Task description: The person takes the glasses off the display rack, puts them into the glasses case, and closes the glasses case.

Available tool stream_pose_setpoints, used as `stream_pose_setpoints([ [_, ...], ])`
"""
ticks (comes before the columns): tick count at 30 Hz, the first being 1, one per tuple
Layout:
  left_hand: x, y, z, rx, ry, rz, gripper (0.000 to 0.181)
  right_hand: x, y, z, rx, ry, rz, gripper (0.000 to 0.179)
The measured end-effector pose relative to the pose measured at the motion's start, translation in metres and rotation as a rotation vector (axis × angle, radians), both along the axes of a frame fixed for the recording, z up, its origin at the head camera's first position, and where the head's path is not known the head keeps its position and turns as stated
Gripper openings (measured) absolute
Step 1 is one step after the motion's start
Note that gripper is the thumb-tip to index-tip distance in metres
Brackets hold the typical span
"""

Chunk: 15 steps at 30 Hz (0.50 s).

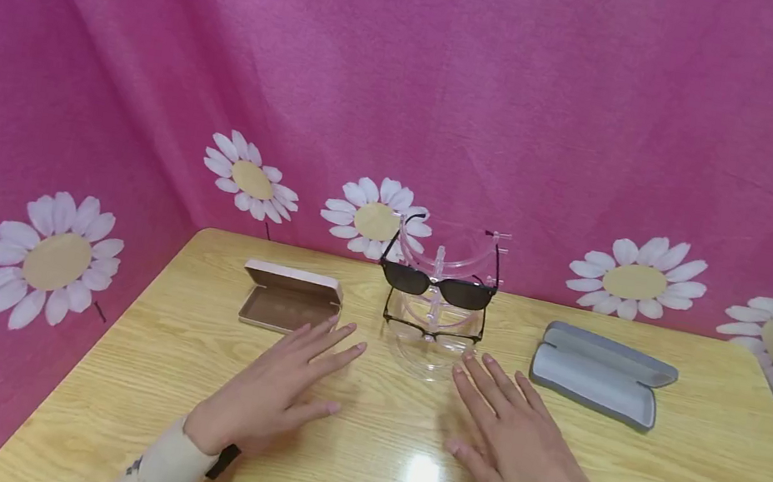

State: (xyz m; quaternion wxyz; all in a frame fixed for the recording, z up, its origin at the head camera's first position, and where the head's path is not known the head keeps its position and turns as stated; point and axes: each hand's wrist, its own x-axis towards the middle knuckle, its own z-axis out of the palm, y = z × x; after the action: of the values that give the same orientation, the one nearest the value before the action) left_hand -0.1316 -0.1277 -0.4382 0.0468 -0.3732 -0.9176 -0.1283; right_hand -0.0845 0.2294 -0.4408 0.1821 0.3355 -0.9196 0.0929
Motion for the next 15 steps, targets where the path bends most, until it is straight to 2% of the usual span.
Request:
stream_pose_setpoints([
  [5, -0.004, -0.001, 0.001, 0.066, -0.009, 0.015, 0.066, -0.003, 0.000, 0.006, -0.042, -0.049, -0.041, 0.076],
  [10, -0.005, 0.001, 0.004, 0.177, -0.077, 0.024, 0.061, -0.004, -0.008, 0.015, -0.225, -0.156, -0.133, 0.075],
  [15, -0.008, 0.008, 0.008, 0.278, -0.144, 0.032, 0.060, -0.008, -0.013, 0.021, -0.375, -0.145, -0.156, 0.069],
])
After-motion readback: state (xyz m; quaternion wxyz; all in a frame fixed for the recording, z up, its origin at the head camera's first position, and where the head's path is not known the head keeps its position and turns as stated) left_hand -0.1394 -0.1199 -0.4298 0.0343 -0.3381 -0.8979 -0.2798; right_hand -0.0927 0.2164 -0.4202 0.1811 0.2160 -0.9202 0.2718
